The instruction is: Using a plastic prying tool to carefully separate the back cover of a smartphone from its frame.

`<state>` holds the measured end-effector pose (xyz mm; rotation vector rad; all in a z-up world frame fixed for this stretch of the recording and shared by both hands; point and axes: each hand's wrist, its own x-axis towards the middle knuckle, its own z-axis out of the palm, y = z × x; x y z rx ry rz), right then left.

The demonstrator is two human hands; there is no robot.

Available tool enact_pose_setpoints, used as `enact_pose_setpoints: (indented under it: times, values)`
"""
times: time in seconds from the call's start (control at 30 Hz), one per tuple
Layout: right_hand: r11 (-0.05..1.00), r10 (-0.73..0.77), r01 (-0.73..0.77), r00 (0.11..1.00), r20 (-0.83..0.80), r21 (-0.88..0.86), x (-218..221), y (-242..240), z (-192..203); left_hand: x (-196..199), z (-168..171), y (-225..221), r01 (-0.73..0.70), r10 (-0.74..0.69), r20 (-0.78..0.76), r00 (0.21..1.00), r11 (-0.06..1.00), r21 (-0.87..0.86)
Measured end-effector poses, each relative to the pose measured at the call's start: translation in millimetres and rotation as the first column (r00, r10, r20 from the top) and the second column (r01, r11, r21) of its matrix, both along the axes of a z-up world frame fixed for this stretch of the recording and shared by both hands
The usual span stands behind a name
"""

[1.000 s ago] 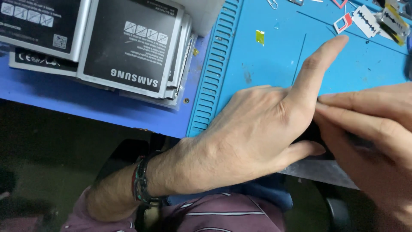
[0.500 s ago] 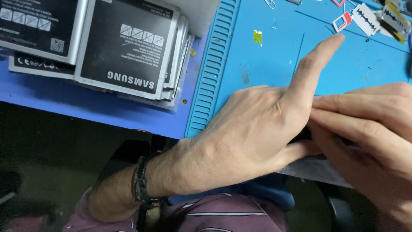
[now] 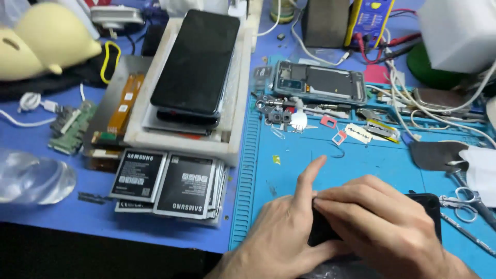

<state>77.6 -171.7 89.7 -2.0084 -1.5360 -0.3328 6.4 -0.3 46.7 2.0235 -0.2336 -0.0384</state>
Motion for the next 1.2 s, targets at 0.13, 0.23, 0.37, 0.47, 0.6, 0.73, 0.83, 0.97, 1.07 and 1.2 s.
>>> enact_pose_setpoints:
  times: [0.13, 0.23, 0.37, 0.47, 0.6, 0.73, 0.83, 0.97, 1.07, 1.2]
  values:
    - [0.996, 0.080, -0.078, 0.996, -0.040, 0.035, -1.1, -12.1, 2.0, 2.2, 5.2, -5.8, 0.037, -0.038, 0.026, 0.999, 0.999, 0.015]
    - [0.993, -0.111, 0.111, 0.994, -0.006, 0.029, 6.9, -27.4, 4.9, 2.5, 17.0, -11.7, -0.005, 0.008, -0.113, 0.994, 1.000, 0.031]
    - [0.970, -0.226, 0.224, 0.974, 0.003, 0.097, 3.5, -47.0, -0.9, 3.7, 25.4, -15.0, -0.023, 0.031, -0.196, 0.980, 0.999, 0.042]
    - [0.980, -0.188, 0.183, 0.981, 0.057, 0.077, 2.2, -53.1, -2.7, 3.2, 25.2, -15.6, -0.020, 0.027, -0.194, 0.981, 0.999, 0.040]
    - [0.971, -0.239, 0.234, 0.966, 0.102, 0.058, 4.3, -65.2, -9.0, 3.0, 26.4, -16.5, 0.000, 0.006, -0.139, 0.990, 0.999, 0.042]
    - [0.934, -0.355, 0.356, 0.934, 0.035, -0.030, -0.7, -83.0, -7.3, 2.4, 25.2, -17.3, -0.011, 0.019, -0.131, 0.991, 0.998, 0.063]
    - [0.908, -0.411, 0.404, 0.910, -0.047, -0.113, -6.2, -90.5, -5.9, 2.3, 24.4, -18.0, -0.005, 0.009, -0.179, 0.984, 1.000, 0.020]
    - [0.988, 0.037, -0.061, 0.986, -0.165, -0.144, 1.4, -90.1, -14.6, 1.3, 15.0, -18.4, -0.020, 0.023, -0.102, 0.994, 0.999, 0.033]
    - [0.943, 0.237, -0.234, 0.971, -0.015, -0.236, 9.9, -86.2, -20.6, 0.7, 12.8, -18.2, -0.027, 0.030, -0.091, 0.995, 0.999, 0.036]
    - [0.967, 0.048, 0.015, 0.969, 0.241, -0.255, 36.2, -95.4, -17.6, 0.3, 17.1, -19.1, -0.016, 0.016, -0.076, 0.997, 1.000, -0.006]
